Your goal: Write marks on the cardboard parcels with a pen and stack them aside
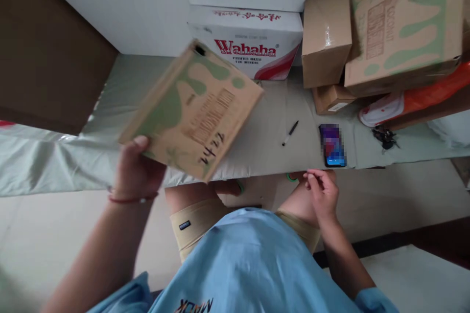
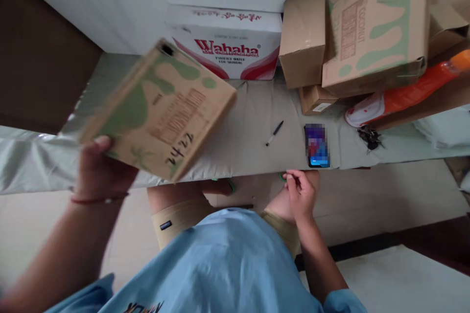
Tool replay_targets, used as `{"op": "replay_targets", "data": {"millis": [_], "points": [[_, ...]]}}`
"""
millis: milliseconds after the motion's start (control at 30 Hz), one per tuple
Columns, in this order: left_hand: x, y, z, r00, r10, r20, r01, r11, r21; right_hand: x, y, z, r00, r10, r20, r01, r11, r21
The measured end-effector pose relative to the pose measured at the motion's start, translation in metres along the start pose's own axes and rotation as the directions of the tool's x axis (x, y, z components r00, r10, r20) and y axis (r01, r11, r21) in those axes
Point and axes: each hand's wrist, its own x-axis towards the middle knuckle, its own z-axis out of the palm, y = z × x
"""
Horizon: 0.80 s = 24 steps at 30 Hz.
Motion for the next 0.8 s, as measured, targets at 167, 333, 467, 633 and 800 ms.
{"op": "replay_targets", "data": {"millis": [167, 333, 467, 633, 800], "points": [[-0.054, -0.041, 0.030, 0.916, -0.382, 0.123, 0.396, 0.908, -0.134, 0.021, -0.017, 0.008, 0.998, -0.055, -0.007, 0.056, 0.983, 0.175], [-0.065, -0.048, 0.051, 0.904, -0.377, 0.199, 0.381, 0.924, 0.020, 0.035, -0.022, 0.005, 0.998, -0.019, 0.056, -0.003, 0.931, 0.365], [-0.076, -0.032, 0.071, 0.888, -0.336, 0.314, 0.357, 0.934, -0.012, 0.033, -0.014, -0.001, 0.996, 0.083, 0.037, -0.091, 0.897, 0.433], [-0.084, -0.028, 0.084, 0.899, -0.304, 0.315, 0.337, 0.940, -0.054, 0.032, -0.010, -0.013, 0.991, 0.129, -0.047, -0.088, 0.857, 0.508], [-0.086, -0.049, 0.079, 0.925, -0.269, 0.270, 0.291, 0.956, -0.046, 0.019, -0.030, -0.018, 0.997, 0.055, 0.044, -0.069, 0.914, 0.400]]}}
